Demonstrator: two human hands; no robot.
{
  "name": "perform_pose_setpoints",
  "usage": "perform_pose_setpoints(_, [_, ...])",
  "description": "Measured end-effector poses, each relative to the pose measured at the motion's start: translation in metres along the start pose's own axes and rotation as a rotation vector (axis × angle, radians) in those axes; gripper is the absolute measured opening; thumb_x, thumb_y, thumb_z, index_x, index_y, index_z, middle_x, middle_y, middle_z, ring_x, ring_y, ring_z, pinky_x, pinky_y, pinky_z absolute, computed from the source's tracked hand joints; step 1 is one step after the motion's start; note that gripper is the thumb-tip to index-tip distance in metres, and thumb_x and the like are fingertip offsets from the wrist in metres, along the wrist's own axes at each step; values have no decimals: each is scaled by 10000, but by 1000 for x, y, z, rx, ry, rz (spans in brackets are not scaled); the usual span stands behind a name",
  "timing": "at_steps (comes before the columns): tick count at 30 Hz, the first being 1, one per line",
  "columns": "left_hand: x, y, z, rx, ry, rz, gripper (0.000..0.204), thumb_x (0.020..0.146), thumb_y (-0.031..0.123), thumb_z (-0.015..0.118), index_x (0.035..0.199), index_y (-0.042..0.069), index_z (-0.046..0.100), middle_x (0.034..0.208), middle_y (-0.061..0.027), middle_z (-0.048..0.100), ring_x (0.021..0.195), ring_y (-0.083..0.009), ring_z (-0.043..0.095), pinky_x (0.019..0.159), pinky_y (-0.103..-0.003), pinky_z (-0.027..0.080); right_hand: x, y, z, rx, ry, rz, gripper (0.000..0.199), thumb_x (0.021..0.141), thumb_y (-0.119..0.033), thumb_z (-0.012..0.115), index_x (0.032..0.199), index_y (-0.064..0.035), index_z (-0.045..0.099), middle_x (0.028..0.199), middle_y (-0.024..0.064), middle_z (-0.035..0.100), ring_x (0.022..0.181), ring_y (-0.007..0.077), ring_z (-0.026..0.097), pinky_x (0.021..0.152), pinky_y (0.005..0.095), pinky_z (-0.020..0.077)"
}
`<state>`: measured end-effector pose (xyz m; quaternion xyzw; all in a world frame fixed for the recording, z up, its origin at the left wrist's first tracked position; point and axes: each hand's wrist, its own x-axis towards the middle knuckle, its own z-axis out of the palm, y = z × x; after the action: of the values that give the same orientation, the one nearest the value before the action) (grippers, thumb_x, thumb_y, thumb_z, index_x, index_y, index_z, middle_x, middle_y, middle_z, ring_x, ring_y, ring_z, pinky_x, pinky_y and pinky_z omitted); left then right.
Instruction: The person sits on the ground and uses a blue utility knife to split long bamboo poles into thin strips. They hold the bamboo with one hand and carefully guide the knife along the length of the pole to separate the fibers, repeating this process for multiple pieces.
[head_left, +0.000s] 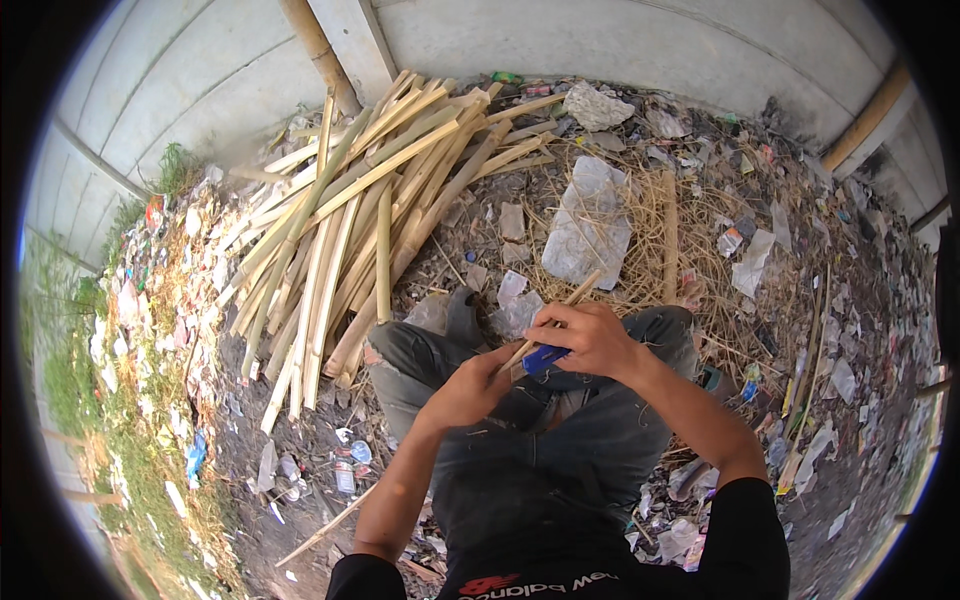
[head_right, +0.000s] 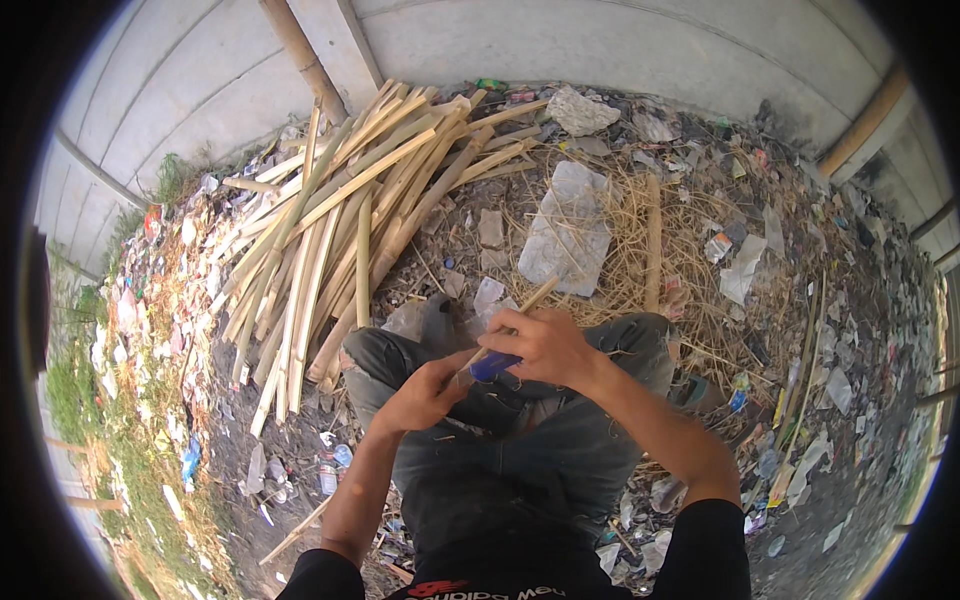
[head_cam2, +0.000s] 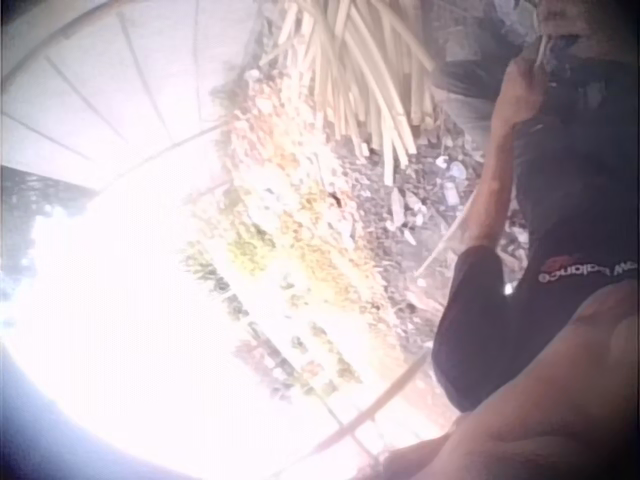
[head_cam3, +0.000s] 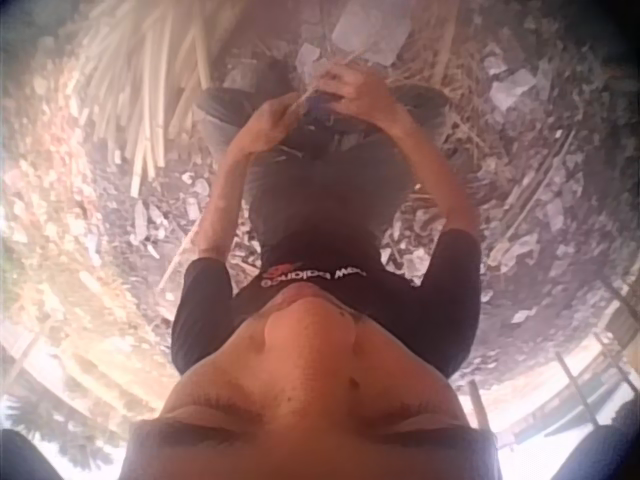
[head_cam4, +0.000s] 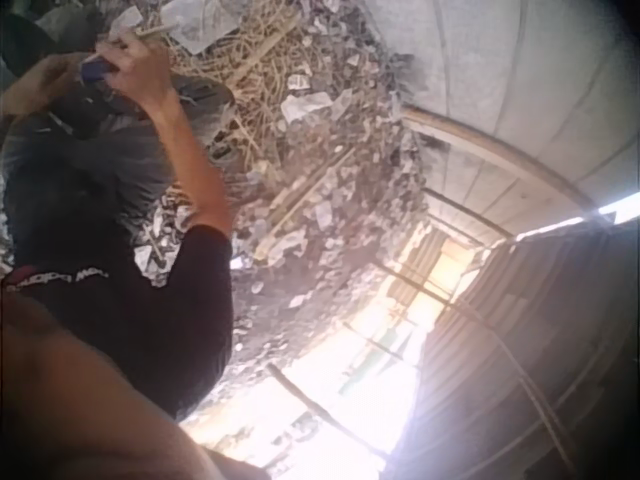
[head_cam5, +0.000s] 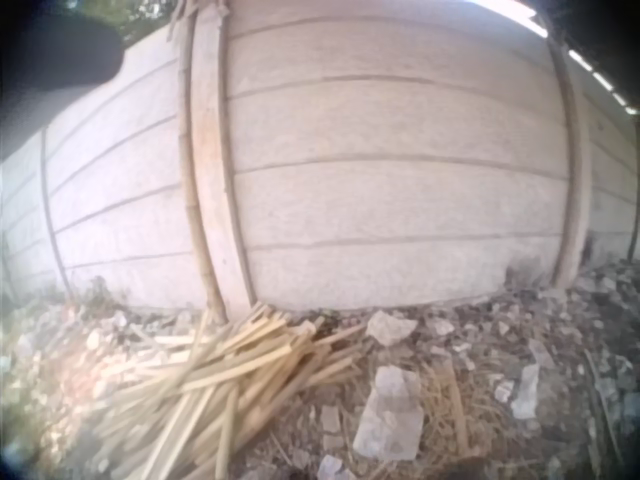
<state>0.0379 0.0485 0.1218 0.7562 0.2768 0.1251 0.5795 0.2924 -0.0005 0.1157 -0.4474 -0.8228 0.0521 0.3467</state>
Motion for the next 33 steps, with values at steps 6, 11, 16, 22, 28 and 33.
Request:
perform_pose_setpoints(6, [-3, -7, 2, 60, -64, -71, 602, 932, -14, 582, 1530, 52, 553, 998, -121, 697, 876, -175, 618, 837, -343, 519, -4, 11, 2, 81, -118, -49, 341, 689, -128, 812, 1027, -154, 771, 956, -28, 702, 690, 236, 709, 591, 370, 555])
perform_pose_setpoints(11, [1, 9, 4, 54, 0, -11, 448, 1008, 52, 578, 1455, 37, 592, 894, -157, 672, 781, -235, 618, 765, -382, 514, -5, 1, 15, 220, 120, 121, 222, 687, -39, 723, 897, -105, 752, 889, 26, 706, 699, 258, 706, 597, 371, 547])
perform_pose_setpoints(16, [11, 12, 4, 103, 50, 29, 373, 1041, 110, 601, 1401, 11, 601, 796, -231, 651, 702, -367, 655, 691, -453, 503, 3, -2, 24, 382, 331, 269, 177, 692, 46, 655, 836, -34, 722, 822, 105, 700, 683, 299, 684, 618, 345, 533])
perform_pose_setpoints(22, [15, 7, 3, 163, 154, 64, 396, 1037, 104, 604, 1418, -4, 588, 763, -266, 647, 722, -465, 671, 674, -481, 505, 9, 11, 32, 398, 437, 397, 72, 825, 80, 728, 854, 17, 746, 826, 124, 745, 702, 225, 704, 661, 335, 549])
perform_pose_setpoints(28, [16, 23, -4, 157, 141, 68, 408, 1037, 98, 600, 1433, -1, 583, 769, -274, 647, 726, -464, 674, 683, -480, 515, 11, 9, 31, 591, 517, 484, 93, 940, -12, 767, 859, 16, 730, 817, 96, 738, 668, 174, 671, 626, 305, 520])
perform_pose_setpoints(33, [2, 17, -10, 170, 128, 34, 436, 1045, 123, 600, 1463, 5, 570, 776, -269, 644, 731, -454, 676, 712, -466, 528, 9, 31, -8, 1400, 836, 713, 193, 991, -125, 762, 892, 27, 695, 750, 61, 695, 490, 79, 500, 510, 282, 407])
